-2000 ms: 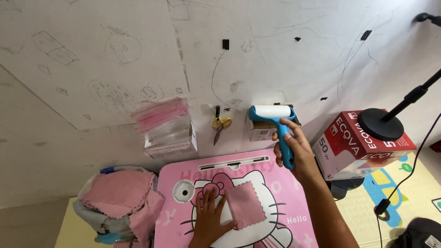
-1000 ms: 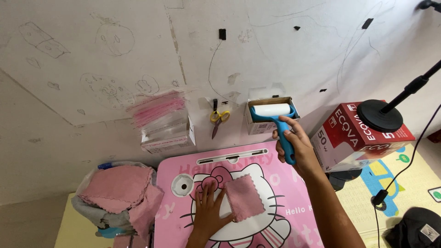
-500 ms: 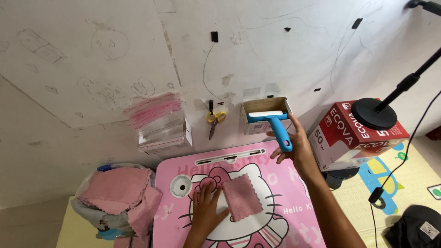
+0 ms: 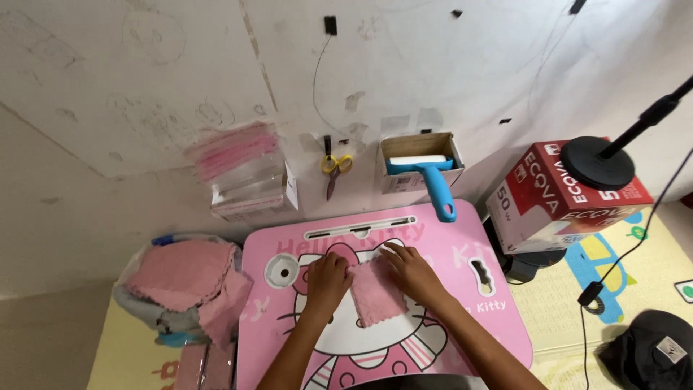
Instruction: The person uses a lint roller to clean pink and grey cloths, folds them by hand, and packs them into small plastic bags.
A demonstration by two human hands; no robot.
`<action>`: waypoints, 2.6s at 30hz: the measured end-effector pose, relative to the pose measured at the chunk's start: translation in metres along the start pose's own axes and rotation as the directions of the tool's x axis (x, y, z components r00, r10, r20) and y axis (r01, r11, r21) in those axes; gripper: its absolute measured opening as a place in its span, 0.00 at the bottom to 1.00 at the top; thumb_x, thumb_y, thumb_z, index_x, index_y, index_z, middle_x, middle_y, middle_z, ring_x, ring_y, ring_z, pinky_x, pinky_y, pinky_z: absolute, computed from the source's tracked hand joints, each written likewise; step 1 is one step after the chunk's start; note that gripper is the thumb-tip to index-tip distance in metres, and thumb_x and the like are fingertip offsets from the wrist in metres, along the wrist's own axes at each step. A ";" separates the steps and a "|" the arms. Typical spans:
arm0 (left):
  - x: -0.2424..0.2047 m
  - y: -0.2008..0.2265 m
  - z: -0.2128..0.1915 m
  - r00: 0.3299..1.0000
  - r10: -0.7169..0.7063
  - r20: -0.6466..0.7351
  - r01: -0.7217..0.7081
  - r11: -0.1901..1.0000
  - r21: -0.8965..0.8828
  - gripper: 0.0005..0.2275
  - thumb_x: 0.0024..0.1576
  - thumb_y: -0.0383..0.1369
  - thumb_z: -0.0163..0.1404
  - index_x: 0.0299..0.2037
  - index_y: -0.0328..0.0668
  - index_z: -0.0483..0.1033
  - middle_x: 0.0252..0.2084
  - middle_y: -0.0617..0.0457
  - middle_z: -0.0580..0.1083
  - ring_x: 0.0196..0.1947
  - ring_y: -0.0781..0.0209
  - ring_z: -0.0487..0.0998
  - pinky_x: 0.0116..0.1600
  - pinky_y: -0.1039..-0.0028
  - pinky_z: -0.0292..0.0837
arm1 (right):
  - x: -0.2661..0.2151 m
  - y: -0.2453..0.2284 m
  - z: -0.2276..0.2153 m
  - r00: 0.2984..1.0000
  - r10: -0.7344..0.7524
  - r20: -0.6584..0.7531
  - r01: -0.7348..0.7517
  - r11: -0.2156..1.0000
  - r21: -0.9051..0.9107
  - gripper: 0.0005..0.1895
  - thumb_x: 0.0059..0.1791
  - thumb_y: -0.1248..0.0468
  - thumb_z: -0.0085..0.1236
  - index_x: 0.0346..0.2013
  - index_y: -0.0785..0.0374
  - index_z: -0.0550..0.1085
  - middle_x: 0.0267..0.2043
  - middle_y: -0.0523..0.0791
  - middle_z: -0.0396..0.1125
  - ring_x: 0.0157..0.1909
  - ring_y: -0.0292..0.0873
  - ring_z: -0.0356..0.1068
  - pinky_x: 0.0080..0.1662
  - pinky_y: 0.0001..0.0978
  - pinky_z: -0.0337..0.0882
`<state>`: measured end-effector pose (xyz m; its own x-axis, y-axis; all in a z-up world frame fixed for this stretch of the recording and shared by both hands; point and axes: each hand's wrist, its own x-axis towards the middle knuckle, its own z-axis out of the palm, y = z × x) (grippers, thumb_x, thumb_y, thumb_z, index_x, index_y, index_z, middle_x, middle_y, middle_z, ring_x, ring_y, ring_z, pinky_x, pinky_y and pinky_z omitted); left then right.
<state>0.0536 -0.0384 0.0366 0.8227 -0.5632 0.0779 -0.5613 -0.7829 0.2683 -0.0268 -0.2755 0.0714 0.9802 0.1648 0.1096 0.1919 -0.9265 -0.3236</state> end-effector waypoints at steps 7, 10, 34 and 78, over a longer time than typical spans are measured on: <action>0.002 0.002 -0.009 0.993 -0.003 0.121 0.014 0.996 -0.089 0.07 0.57 0.39 0.53 0.40 0.48 0.74 0.40 0.54 0.71 0.48 0.50 0.76 0.56 0.52 0.67 | 0.024 -0.011 -0.002 0.995 -0.065 0.071 0.067 0.997 -0.035 0.23 0.48 0.64 0.58 0.59 0.57 0.74 0.48 0.49 0.72 0.47 0.55 0.72 0.41 0.45 0.77; 0.003 -0.003 0.002 0.990 -0.004 0.141 0.027 0.986 -0.165 0.06 0.56 0.36 0.53 0.41 0.51 0.73 0.40 0.55 0.73 0.47 0.52 0.78 0.54 0.53 0.68 | 0.029 0.001 0.009 0.994 -0.075 0.081 0.075 0.997 0.006 0.19 0.47 0.61 0.59 0.53 0.56 0.77 0.42 0.49 0.71 0.43 0.55 0.72 0.39 0.46 0.77; -0.031 0.013 -0.045 0.971 0.181 -0.156 -0.222 0.927 -0.304 0.07 0.60 0.33 0.55 0.47 0.50 0.78 0.39 0.57 0.72 0.40 0.56 0.80 0.46 0.65 0.76 | -0.030 -0.033 -0.016 0.964 0.237 -0.123 -0.154 0.871 0.466 0.06 0.48 0.67 0.66 0.40 0.60 0.78 0.37 0.48 0.75 0.36 0.52 0.78 0.32 0.39 0.80; -0.057 0.024 -0.013 0.815 0.518 -0.258 -0.531 0.847 0.020 0.06 0.57 0.26 0.58 0.43 0.47 0.80 0.40 0.53 0.74 0.44 0.59 0.78 0.47 0.69 0.73 | -0.067 -0.023 0.007 0.948 -0.190 -0.256 0.191 0.981 -0.022 0.05 0.50 0.66 0.61 0.36 0.52 0.82 0.39 0.39 0.75 0.36 0.38 0.70 0.35 0.23 0.71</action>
<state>-0.0051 -0.0216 0.0508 0.4034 -0.7965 0.4504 -0.9144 -0.3691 0.1663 -0.0965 -0.2625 0.0652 0.8802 0.2458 0.4060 0.3743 -0.8854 -0.2755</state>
